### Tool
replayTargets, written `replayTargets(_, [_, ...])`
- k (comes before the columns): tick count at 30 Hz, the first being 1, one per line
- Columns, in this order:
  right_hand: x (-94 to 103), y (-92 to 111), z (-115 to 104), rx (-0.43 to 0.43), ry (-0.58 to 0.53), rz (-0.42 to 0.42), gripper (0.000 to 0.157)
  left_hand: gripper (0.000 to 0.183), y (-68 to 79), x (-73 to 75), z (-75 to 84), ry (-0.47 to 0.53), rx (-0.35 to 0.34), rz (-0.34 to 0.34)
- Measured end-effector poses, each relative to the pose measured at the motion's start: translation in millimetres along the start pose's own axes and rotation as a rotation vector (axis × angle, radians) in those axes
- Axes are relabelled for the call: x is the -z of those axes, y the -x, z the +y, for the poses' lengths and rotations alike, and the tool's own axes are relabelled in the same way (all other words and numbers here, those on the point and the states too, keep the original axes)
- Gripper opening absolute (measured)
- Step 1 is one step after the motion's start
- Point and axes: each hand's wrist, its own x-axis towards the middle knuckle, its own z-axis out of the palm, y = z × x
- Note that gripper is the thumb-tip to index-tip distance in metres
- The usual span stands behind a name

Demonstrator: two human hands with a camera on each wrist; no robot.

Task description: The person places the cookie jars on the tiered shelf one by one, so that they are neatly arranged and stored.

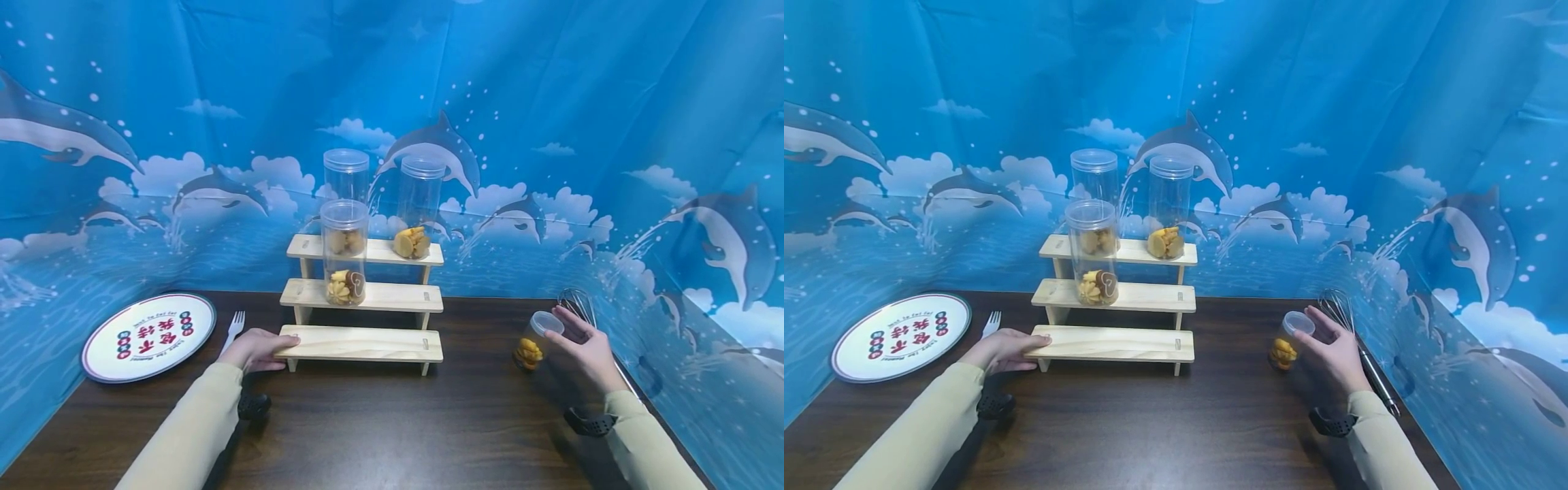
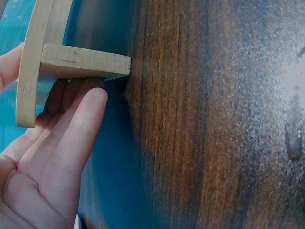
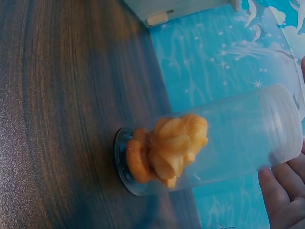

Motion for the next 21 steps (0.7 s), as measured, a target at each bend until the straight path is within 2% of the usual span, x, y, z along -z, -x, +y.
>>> replayTargets(12, [-5.1, -1.1, 9.1, -0.064, 0.047, 0.006, 0.064, 0.063, 1.3, -0.8, 2.0, 0.019, -0.001, 0.001])
replayTargets(21, [-7.5, -1.9, 6.9, -0.109, 0.1, 0.016, 0.066, 0.062, 0.3, -0.3, 0.9, 0.014, 0.001, 0.002])
